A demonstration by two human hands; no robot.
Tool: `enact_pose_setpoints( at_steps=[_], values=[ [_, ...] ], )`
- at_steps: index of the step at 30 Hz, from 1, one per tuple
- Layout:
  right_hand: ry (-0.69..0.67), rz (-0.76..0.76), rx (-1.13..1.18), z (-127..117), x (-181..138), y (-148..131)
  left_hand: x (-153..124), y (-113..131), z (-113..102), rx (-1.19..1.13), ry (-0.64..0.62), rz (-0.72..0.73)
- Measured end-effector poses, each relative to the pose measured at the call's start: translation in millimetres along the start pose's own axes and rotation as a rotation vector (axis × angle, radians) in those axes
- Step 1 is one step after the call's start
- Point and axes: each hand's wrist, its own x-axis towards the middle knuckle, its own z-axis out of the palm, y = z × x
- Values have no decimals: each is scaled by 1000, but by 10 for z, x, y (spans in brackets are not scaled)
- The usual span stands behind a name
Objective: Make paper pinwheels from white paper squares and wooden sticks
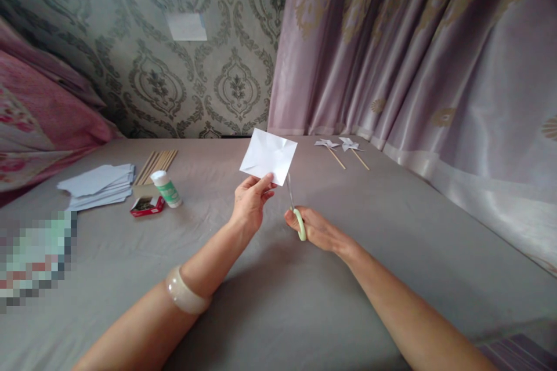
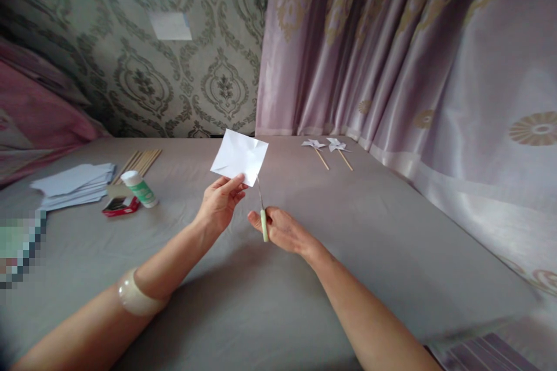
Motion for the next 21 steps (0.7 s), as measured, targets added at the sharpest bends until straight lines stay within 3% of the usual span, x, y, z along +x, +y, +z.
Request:
enact_pose_setpoints(
  at_steps=[21],
  values=[
    [53, 54, 38, 13, -7, -61, -78, -94, 25, 67, -12, 8]
  ],
)
